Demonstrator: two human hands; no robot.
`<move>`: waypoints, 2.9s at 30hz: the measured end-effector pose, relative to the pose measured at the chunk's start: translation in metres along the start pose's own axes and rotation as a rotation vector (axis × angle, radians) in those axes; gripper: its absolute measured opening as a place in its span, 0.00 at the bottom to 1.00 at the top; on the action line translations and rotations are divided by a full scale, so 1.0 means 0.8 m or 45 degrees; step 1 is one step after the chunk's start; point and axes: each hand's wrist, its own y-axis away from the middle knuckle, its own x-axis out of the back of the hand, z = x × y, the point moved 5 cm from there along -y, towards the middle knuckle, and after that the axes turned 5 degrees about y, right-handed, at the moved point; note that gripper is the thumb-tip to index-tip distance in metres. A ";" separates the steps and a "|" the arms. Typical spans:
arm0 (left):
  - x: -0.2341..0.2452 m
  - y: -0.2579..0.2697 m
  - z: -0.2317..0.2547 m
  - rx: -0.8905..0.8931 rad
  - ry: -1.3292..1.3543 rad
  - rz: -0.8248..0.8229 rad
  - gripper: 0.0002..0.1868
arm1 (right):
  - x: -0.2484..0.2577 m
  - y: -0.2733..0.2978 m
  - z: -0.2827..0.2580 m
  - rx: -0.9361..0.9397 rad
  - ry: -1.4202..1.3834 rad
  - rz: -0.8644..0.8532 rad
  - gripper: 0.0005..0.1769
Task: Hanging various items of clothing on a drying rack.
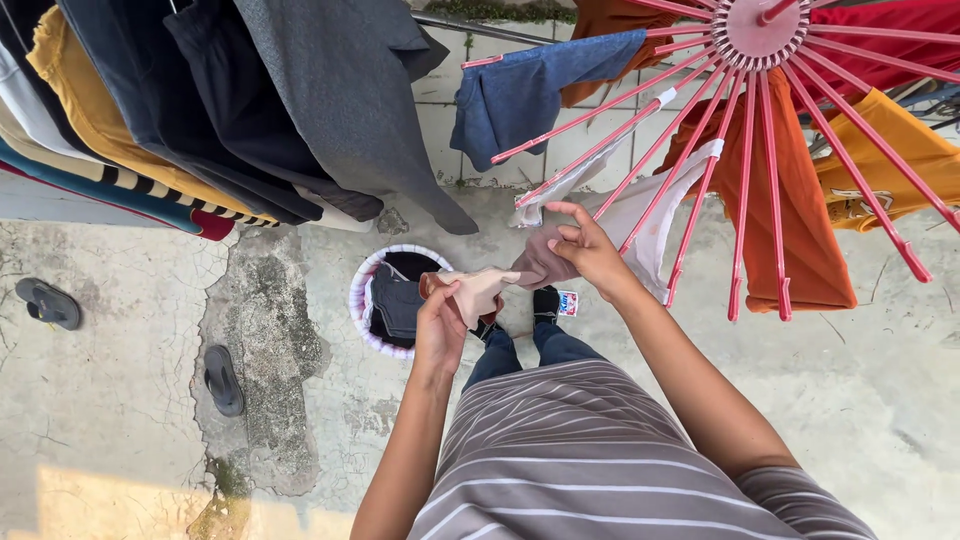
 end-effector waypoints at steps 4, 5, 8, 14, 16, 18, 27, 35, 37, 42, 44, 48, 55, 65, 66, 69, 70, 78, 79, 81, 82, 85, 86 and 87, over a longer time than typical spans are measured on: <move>0.004 -0.013 -0.032 0.107 0.025 -0.034 0.23 | 0.034 -0.003 0.035 0.110 0.087 0.031 0.33; 0.007 -0.014 -0.039 0.153 0.023 0.020 0.24 | 0.042 -0.003 0.037 0.153 0.142 0.070 0.33; -0.001 -0.013 -0.052 0.229 -0.007 0.061 0.25 | 0.062 -0.003 0.022 0.165 0.199 0.170 0.33; -0.014 -0.021 -0.090 0.293 -0.019 -0.045 0.24 | 0.126 -0.033 0.002 0.197 0.235 0.299 0.29; -0.014 -0.027 -0.107 0.303 -0.010 -0.092 0.22 | 0.155 -0.048 -0.007 0.207 0.267 0.342 0.28; -0.016 -0.035 -0.121 0.285 -0.023 -0.107 0.14 | 0.193 -0.062 -0.019 0.159 0.357 0.497 0.26; -0.081 -0.097 -0.138 0.177 0.006 -0.186 0.09 | 0.300 -0.136 -0.072 0.147 0.600 0.535 0.28; -0.162 -0.099 -0.119 0.287 -0.115 -0.259 0.29 | 0.348 -0.170 -0.097 0.592 1.418 0.864 0.27; -0.159 -0.095 -0.119 0.331 -0.247 -0.319 0.31 | 0.318 -0.141 -0.118 0.704 1.750 0.990 0.26; -0.086 -0.120 -0.120 -0.303 -1.237 -0.049 0.23 | 0.194 -0.089 -0.099 0.845 2.006 0.131 0.26; -0.064 -0.131 -0.134 -0.352 -1.370 -0.021 0.23 | 0.160 -0.075 -0.083 0.831 2.168 -0.007 0.26; -0.051 -0.150 -0.174 -0.272 -1.511 -0.056 0.24 | 0.137 -0.074 -0.052 0.799 2.517 -0.200 0.27; -0.072 -0.170 -0.198 -0.367 -1.658 0.006 0.15 | 0.167 -0.103 -0.017 0.849 2.711 -0.168 0.07; -0.067 -0.163 -0.185 -0.534 -1.444 -0.024 0.12 | 0.079 -0.075 0.005 1.020 2.586 -0.385 0.08; -0.066 -0.160 -0.182 -0.579 -1.418 -0.033 0.12 | 0.068 -0.073 0.008 1.030 2.551 -0.408 0.08; -0.054 -0.161 -0.187 -0.499 -1.427 0.009 0.14 | 0.047 -0.073 0.020 0.957 2.522 -0.507 0.08; -0.054 -0.158 -0.184 -0.499 -1.423 0.016 0.14 | 0.045 -0.076 0.031 0.959 2.524 -0.516 0.08; -0.027 -0.149 -0.171 -0.389 -1.332 0.014 0.11 | 0.008 -0.095 0.066 0.432 2.625 -0.613 0.11; -0.008 -0.151 -0.172 -0.395 -1.309 0.057 0.11 | -0.009 -0.097 0.060 0.459 2.641 -0.657 0.11; 0.038 -0.145 -0.175 -0.349 -1.450 0.154 0.07 | -0.053 -0.096 0.053 0.420 2.519 -0.721 0.19; 0.061 -0.132 -0.170 -0.340 -1.423 0.214 0.07 | -0.074 -0.096 0.059 0.447 2.529 -0.788 0.19; 0.139 -0.116 -0.137 -0.351 -1.298 0.386 0.09 | -0.147 -0.122 0.068 0.586 2.459 -0.909 0.20; 0.171 -0.110 -0.126 -0.394 -1.222 0.456 0.09 | -0.172 -0.135 0.080 0.560 2.404 -0.974 0.20; 0.206 -0.092 -0.123 -0.417 -1.147 0.526 0.09 | -0.196 -0.138 0.100 0.513 2.340 -1.050 0.21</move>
